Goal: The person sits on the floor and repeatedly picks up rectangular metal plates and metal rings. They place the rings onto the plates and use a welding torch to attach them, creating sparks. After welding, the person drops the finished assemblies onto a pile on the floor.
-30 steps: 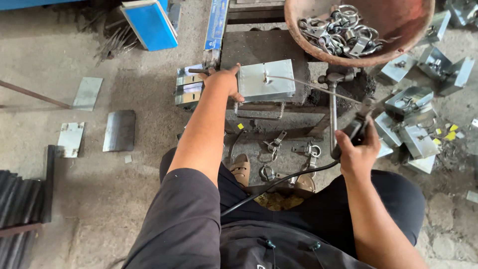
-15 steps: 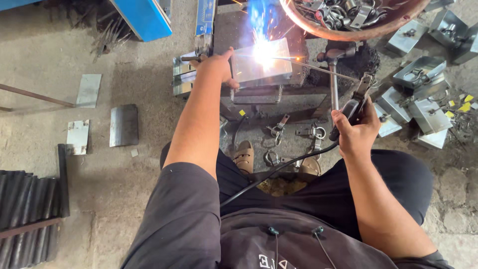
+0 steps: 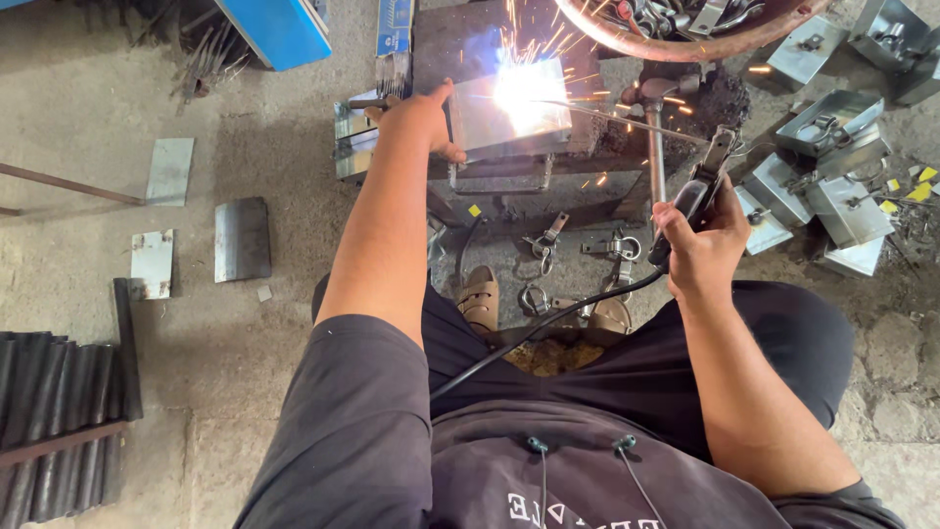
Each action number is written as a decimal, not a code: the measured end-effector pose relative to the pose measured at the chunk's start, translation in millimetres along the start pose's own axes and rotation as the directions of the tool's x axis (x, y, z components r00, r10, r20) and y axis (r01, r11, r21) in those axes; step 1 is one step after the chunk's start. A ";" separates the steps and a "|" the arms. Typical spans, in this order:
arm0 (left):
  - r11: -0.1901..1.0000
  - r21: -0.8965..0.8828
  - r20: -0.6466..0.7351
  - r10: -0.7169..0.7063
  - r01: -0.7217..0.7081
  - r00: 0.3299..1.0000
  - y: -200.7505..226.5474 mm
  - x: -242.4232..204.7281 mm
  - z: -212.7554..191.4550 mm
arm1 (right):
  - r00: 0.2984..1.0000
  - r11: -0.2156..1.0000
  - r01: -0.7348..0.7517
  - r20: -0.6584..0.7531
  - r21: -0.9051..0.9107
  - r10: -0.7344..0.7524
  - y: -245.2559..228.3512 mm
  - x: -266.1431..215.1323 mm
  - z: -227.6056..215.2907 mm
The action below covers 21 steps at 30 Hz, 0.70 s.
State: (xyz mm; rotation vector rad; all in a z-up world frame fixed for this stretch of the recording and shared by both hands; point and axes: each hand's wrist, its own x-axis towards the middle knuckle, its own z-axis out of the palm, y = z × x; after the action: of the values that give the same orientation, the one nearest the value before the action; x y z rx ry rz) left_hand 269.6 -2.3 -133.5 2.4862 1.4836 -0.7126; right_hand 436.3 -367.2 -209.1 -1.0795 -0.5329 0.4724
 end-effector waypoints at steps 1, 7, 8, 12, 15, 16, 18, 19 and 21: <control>1.000 -0.003 0.005 0.000 0.000 1.000 0.0 0.6 0.0 | 1.000 1.000 0.002 0.003 -0.014 -0.002 0.3 0.0 -0.7; 1.000 0.003 0.026 -0.007 0.007 1.000 -0.4 2.0 0.9 | 1.000 0.999 0.008 0.007 -0.043 -0.007 1.2 -2.1 -0.9; 1.000 0.000 0.027 -0.005 0.005 1.000 -0.4 2.2 -0.3 | 1.000 0.999 0.002 0.005 -0.033 -0.002 0.7 -2.0 0.5; 1.000 0.010 0.019 -0.007 0.006 1.000 1.4 0.4 1.7 | 1.000 1.000 -0.013 -0.005 -0.025 0.013 -2.7 -2.7 2.4; 0.999 0.029 0.026 -0.022 0.022 0.999 1.9 -1.3 -1.0 | 1.000 0.999 -0.017 0.003 0.041 0.017 -4.2 -1.6 3.7; 0.999 0.035 0.036 -0.028 0.027 0.999 1.5 -2.0 -1.5 | 1.000 1.000 -0.016 0.001 0.014 0.016 -4.4 -1.2 3.6; 1.000 0.030 -0.006 0.008 -0.008 1.000 -0.9 -3.5 1.0 | 1.000 0.999 -0.020 -0.005 -0.043 0.020 -4.2 -2.7 3.2; 0.999 0.027 -0.029 0.025 -0.024 0.999 -2.2 -3.5 1.5 | 1.000 0.999 -0.019 -0.006 -0.049 0.019 -4.6 -2.3 3.6; 1.000 0.014 -0.020 0.027 -0.027 0.999 -2.2 -2.3 2.8 | 1.000 0.998 -0.016 -0.009 -0.060 0.016 -7.6 -1.6 4.6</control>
State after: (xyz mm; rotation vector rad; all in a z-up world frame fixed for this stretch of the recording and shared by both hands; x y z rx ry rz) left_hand 265.9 -4.0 -134.6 2.5259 1.4535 -0.6972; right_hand 433.0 -368.0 -200.8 -1.1439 -0.5340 0.4677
